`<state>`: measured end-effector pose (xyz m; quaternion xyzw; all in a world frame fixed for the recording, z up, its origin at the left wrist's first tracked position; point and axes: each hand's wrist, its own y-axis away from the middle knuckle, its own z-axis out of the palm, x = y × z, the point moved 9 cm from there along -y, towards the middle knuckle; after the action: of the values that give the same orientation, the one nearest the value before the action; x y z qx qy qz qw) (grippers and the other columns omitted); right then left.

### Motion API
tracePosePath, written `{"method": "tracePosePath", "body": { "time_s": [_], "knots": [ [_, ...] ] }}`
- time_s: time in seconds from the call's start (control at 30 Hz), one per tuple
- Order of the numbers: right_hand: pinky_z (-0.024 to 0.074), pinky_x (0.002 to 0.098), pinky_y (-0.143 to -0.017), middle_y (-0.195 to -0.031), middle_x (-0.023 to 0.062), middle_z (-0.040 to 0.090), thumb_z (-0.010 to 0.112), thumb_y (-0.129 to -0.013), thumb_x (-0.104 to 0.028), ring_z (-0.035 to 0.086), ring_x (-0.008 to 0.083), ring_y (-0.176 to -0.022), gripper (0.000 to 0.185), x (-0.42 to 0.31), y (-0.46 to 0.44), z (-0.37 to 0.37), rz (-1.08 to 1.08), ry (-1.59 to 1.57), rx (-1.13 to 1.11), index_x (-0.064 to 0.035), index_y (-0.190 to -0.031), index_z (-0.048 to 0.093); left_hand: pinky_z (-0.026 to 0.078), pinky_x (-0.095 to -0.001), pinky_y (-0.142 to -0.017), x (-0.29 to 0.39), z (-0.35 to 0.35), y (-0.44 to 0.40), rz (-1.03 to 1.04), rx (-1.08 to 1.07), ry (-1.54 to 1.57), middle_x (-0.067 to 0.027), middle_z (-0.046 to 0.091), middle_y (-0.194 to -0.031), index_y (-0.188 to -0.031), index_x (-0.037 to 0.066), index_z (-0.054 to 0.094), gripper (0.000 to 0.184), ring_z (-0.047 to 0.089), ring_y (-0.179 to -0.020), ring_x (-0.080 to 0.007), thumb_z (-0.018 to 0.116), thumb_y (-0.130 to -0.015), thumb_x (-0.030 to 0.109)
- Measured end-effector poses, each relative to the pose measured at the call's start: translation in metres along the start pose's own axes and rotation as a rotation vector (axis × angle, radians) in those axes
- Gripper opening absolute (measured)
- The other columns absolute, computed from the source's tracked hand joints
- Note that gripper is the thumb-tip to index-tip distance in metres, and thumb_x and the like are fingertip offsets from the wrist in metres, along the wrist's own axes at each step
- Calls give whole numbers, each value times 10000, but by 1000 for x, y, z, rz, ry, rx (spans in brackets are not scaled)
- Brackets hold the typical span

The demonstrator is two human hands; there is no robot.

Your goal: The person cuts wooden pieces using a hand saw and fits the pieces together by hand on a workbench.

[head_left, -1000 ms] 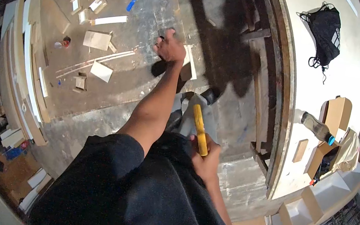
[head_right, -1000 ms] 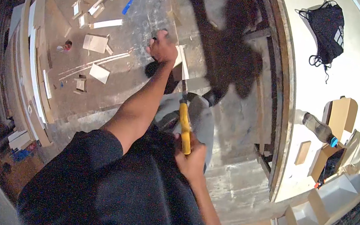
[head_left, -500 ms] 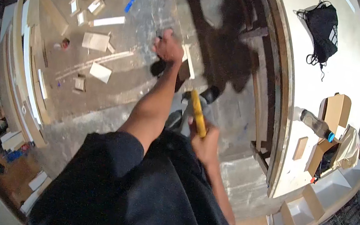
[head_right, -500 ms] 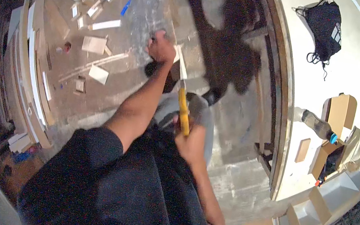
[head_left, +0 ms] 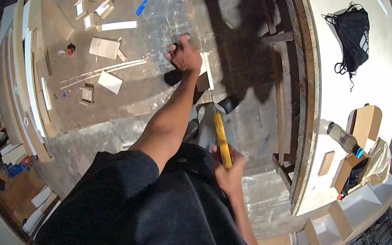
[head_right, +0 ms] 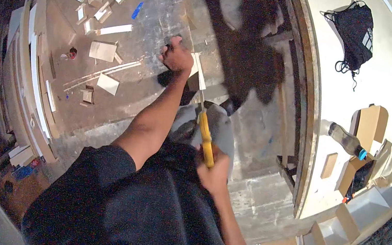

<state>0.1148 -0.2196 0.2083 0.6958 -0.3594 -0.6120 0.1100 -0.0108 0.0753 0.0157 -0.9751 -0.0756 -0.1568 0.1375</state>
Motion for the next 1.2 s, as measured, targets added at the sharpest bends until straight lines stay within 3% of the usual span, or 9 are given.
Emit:
{"method": "tracePosePath", "body": {
  "time_s": [0.27,0.47,0.53,0.67,0.87,0.97,1.07,1.1,1.2],
  "knots": [
    [499,345,-692,-762,177,669,701,-959,-150,582,137,-712,211,-11,16,-11,124,-41,34,59,-976,680,337,-473,-873,-2,-9,8,34,-7,6,-97,694,-944,-1174,216,581,521,585,-1014,-329,762,-700,97],
    [475,329,-649,-736,97,647,699,-971,-162,530,101,-693,208,-14,2,1,26,115,-6,45,-990,699,341,-482,-849,12,-12,-7,66,40,28,-90,710,-968,-1175,207,577,483,582,-1000,-332,736,-735,86],
    [417,314,-609,-693,11,543,702,-990,-224,476,94,-697,289,-19,26,-17,62,3,13,47,-903,649,345,-487,-838,5,-17,4,55,29,31,-89,719,-982,-1170,197,579,453,583,-1001,-335,718,-754,80],
    [467,318,-624,-673,108,567,714,-918,-179,528,144,-631,195,-32,17,-26,48,233,-17,7,-972,687,339,-478,-834,3,-13,0,36,28,29,-95,692,-966,-1140,196,597,464,581,-998,-327,749,-718,75],
    [472,340,-616,-656,105,555,664,-750,-134,552,175,-605,183,-34,56,-56,-6,327,53,-13,-886,645,354,-485,-833,6,-18,-4,62,40,21,-74,664,-955,-1125,209,618,482,584,-973,-314,758,-678,98],
    [491,346,-635,-705,85,598,707,-845,-153,601,167,-650,188,-60,82,-78,-118,387,198,9,-931,665,364,-500,-830,0,-6,0,51,-37,29,-55,658,-951,-1115,209,621,443,589,-968,-310,733,-700,98],
    [493,328,-632,-733,56,618,713,-947,-184,604,156,-666,220,-92,75,-101,-108,261,322,32,-952,669,377,-489,-839,5,-2,10,171,134,-259,-21,662,-934,-1110,210,626,382,588,-973,-294,712,-743,148],
    [483,304,-633,-757,59,632,714,-957,-161,585,129,-689,194,-93,48,-97,-114,334,307,28,-987,682,375,-472,-855,13,-35,-6,121,-48,14,-33,658,-943,-1105,205,631,371,579,-972,-290,707,-745,161],
    [461,281,-649,-750,24,613,684,-1001,-154,535,83,-741,177,-55,-68,-51,-181,327,279,21,-1024,686,356,-465,-844,8,-23,-6,133,40,63,-59,658,-913,-1085,206,634,350,567,-951,-297,716,-757,114]
  ]
}}
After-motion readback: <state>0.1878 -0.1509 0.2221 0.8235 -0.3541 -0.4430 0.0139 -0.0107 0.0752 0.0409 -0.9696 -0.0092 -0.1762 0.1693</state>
